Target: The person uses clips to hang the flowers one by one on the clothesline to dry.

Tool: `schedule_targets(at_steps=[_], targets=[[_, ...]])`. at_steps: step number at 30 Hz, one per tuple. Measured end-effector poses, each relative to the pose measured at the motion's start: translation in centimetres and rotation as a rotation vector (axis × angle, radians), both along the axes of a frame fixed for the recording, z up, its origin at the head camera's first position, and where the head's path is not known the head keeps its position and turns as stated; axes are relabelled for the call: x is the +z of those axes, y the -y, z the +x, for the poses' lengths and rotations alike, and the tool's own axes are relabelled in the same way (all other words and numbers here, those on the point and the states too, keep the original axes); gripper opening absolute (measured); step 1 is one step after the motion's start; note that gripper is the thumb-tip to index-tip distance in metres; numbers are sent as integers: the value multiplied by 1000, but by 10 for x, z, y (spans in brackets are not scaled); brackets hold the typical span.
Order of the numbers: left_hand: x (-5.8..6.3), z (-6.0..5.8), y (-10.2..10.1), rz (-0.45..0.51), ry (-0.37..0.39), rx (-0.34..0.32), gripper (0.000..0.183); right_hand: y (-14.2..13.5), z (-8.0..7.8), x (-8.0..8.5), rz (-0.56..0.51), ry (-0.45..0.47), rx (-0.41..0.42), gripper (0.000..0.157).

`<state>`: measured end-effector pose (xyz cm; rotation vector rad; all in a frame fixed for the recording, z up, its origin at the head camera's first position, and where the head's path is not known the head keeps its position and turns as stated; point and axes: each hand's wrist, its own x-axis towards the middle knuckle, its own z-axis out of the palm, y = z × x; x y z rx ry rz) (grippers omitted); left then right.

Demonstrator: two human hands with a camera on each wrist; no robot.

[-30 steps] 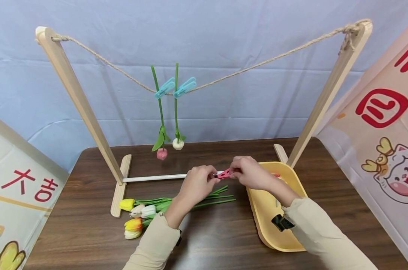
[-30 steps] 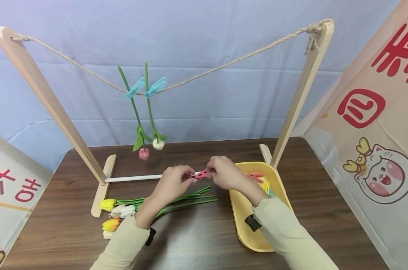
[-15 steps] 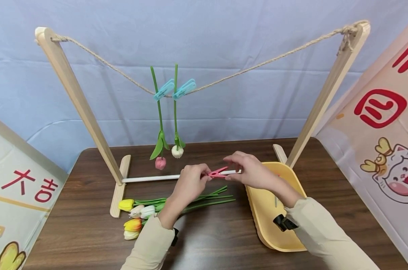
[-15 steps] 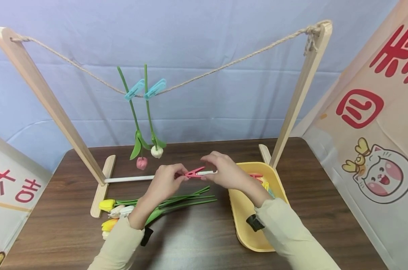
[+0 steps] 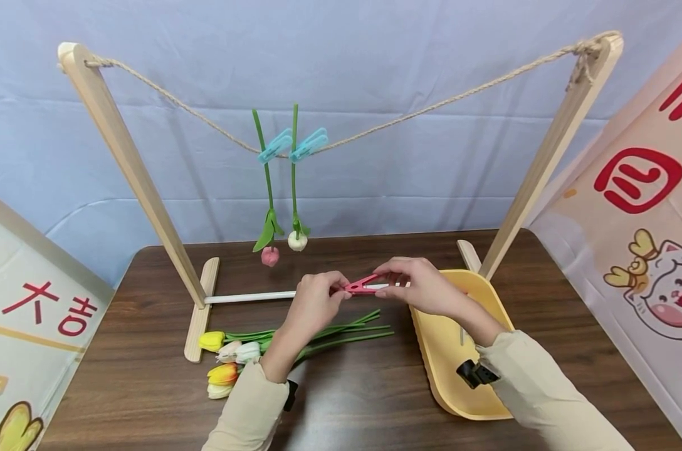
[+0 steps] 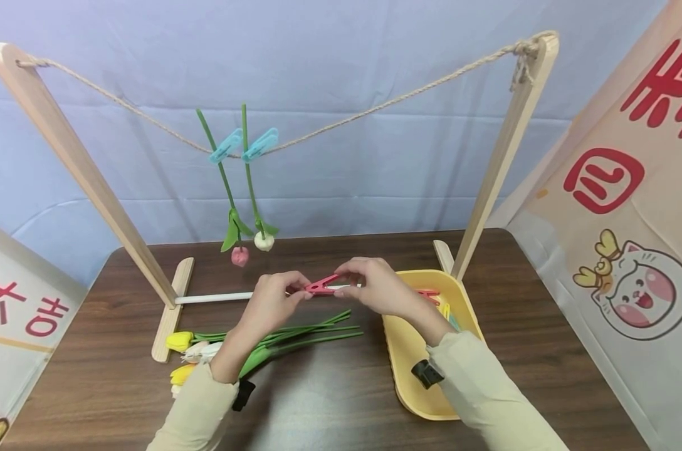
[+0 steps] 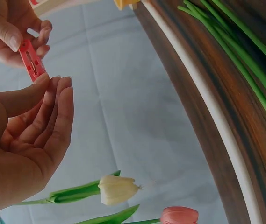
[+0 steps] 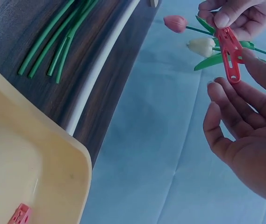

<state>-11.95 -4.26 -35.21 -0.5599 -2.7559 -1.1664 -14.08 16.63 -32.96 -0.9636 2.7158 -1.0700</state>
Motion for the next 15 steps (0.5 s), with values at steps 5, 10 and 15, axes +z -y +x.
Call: schedule_targets(at_steps=[5, 10, 15], targets=[[4, -6, 6, -34, 37, 10, 7, -4, -1, -3, -9, -17, -36, 22], [5, -23, 24, -223, 139, 46, 6, -15, -3, -8, 19, -31, -75, 19], [-12, -40, 38, -399, 295, 31, 8, -27, -3, -14, 59, 27, -92, 19]])
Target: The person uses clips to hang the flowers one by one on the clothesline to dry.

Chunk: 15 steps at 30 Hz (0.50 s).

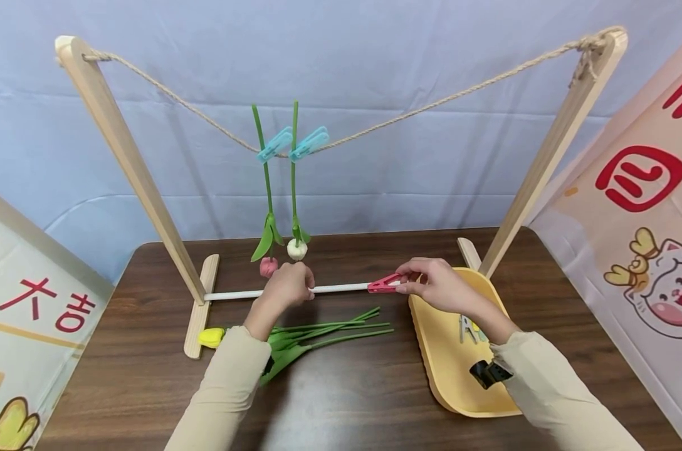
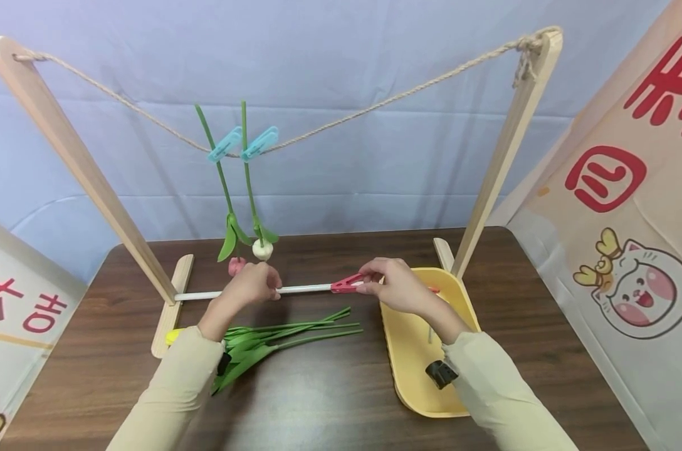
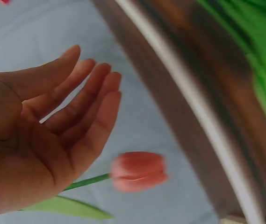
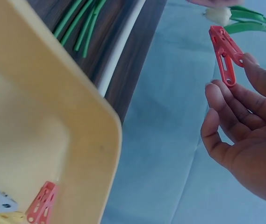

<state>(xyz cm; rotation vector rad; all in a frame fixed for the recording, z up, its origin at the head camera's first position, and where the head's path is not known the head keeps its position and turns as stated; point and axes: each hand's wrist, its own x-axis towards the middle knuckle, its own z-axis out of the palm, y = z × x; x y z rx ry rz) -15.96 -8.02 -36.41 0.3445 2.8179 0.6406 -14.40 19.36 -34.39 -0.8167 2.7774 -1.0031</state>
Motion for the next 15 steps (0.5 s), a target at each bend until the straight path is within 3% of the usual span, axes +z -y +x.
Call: schedule_targets(at_steps=[7, 12, 15], targets=[[-31, -5, 7, -95, 158, 1, 16, -5, 1, -6, 26, 60, 22, 17], [-40, -10, 6, -220, 320, 32, 13, -6, 2, -8, 20, 65, 31, 17], [-44, -15, 5, -340, 376, -28, 6, -7, 3, -9, 31, 71, 27, 17]])
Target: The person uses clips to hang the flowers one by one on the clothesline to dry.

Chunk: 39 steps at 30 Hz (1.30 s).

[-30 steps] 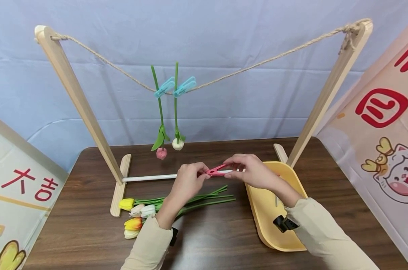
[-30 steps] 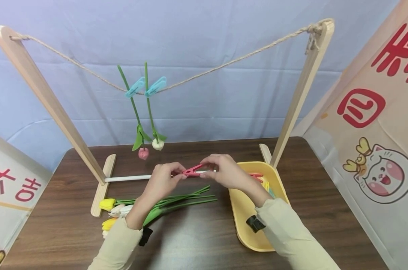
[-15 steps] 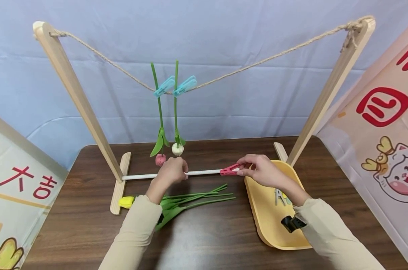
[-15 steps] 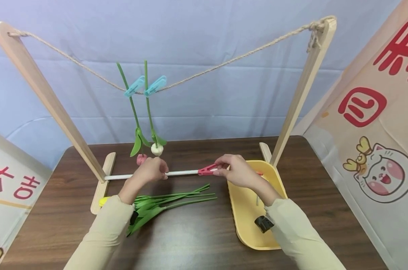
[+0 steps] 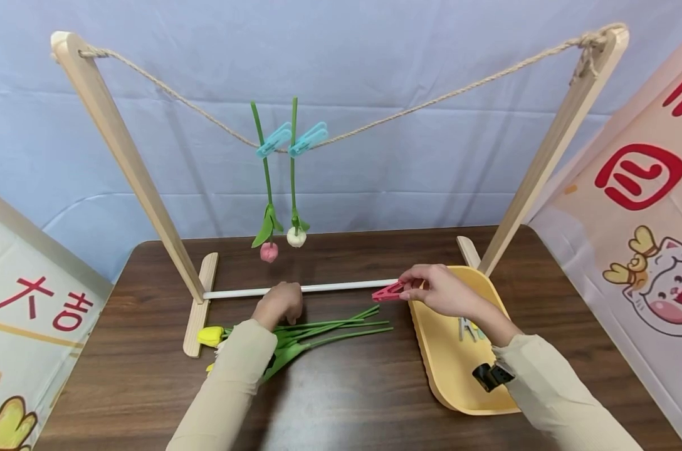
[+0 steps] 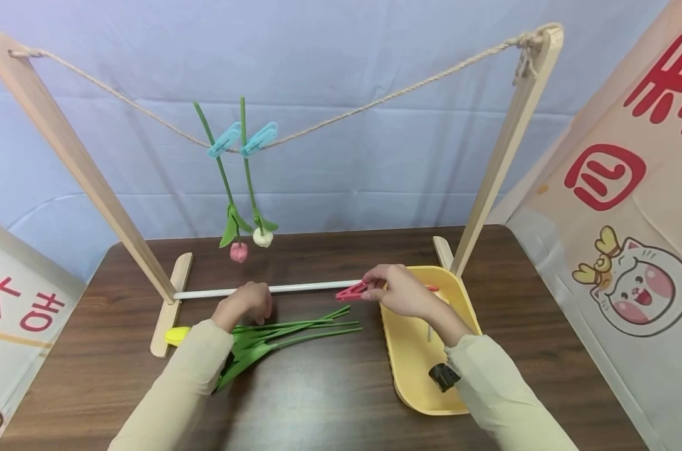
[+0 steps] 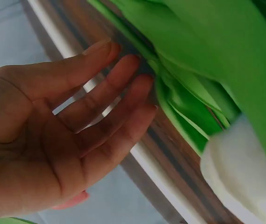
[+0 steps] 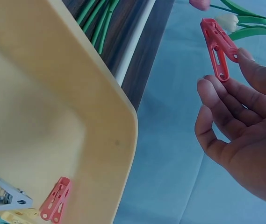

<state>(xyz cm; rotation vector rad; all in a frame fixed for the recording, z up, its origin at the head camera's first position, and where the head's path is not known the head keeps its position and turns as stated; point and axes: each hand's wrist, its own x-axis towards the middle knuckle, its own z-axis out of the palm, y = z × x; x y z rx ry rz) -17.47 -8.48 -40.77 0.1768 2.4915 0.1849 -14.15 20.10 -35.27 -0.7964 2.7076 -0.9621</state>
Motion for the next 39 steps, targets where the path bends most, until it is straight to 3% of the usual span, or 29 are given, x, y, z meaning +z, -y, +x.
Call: schedule_targets(at_steps=[5, 9, 13, 19, 23, 27, 31, 39], targets=[[-7, -4, -1, -107, 32, -128, 13, -1, 2, -1, 17, 26, -4, 17], [-13, -4, -3, -115, 5, -156, 13, -1, 3, -2, 20, 34, 0, 17], [-15, -3, -5, -104, -15, -158, 14, -3, 3, -3, 23, 28, 1, 16], [-8, -2, -4, -41, -53, -92, 14, -7, 3, -3, 11, 15, 1, 15], [3, -1, 0, 6, -100, -84, 17, -11, 3, -2, 4, 15, 9, 14], [19, 0, 9, 123, -198, -89, 25, -15, 2, -2, 20, 16, -8, 13], [39, 4, 18, 257, -307, -84, 22, -20, 1, -3, 39, 15, -28, 12], [81, 11, 17, 395, -410, -27, 18, -25, 1, -5, 50, 16, -26, 11]])
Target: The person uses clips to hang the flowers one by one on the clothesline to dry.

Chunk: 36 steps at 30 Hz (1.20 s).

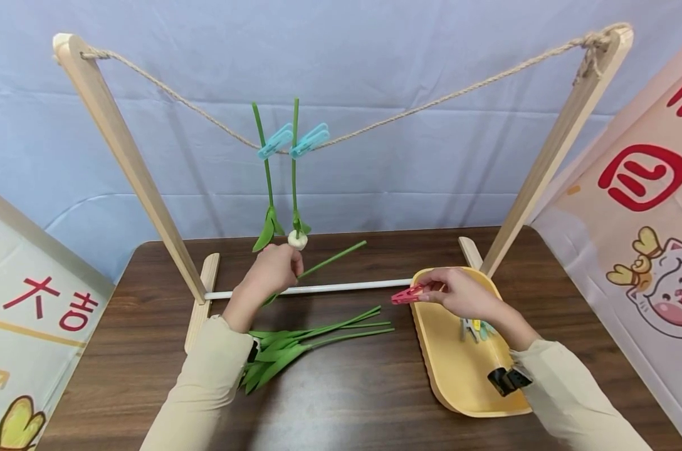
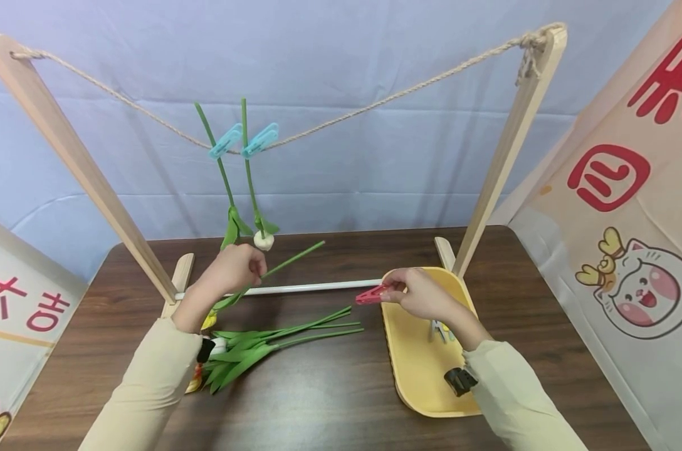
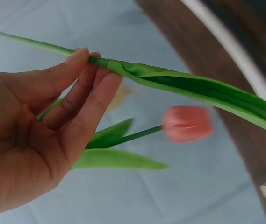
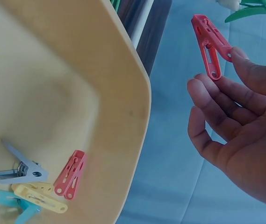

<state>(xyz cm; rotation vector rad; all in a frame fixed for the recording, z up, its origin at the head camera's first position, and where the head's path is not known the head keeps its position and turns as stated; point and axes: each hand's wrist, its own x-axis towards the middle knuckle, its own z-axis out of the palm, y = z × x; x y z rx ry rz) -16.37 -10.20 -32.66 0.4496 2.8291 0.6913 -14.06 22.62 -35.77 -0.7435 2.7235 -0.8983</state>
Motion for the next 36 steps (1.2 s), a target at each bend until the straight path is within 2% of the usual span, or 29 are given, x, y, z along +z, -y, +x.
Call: schedule_targets(at_steps=[4, 8, 18, 22, 29, 36], targets=[[18, 4, -6, 66, -73, 24, 14, -2, 0, 1, 12, -1, -17, 11], [31, 6, -10, 140, -146, 54, 12, -4, 1, 3, 30, -28, -32, 12], [47, 6, -22, 281, -358, 127, 4, -6, 1, 7, 14, -45, -29, 14], [51, 5, -25, 313, -382, 151, 4, -5, -1, 11, 5, -54, -24, 15], [57, 3, -26, 337, -370, 174, 4, 4, -8, 27, 12, -121, -1, 16], [57, 1, -27, 354, -396, 182, 4, 26, -20, 57, 68, -226, 17, 14]])
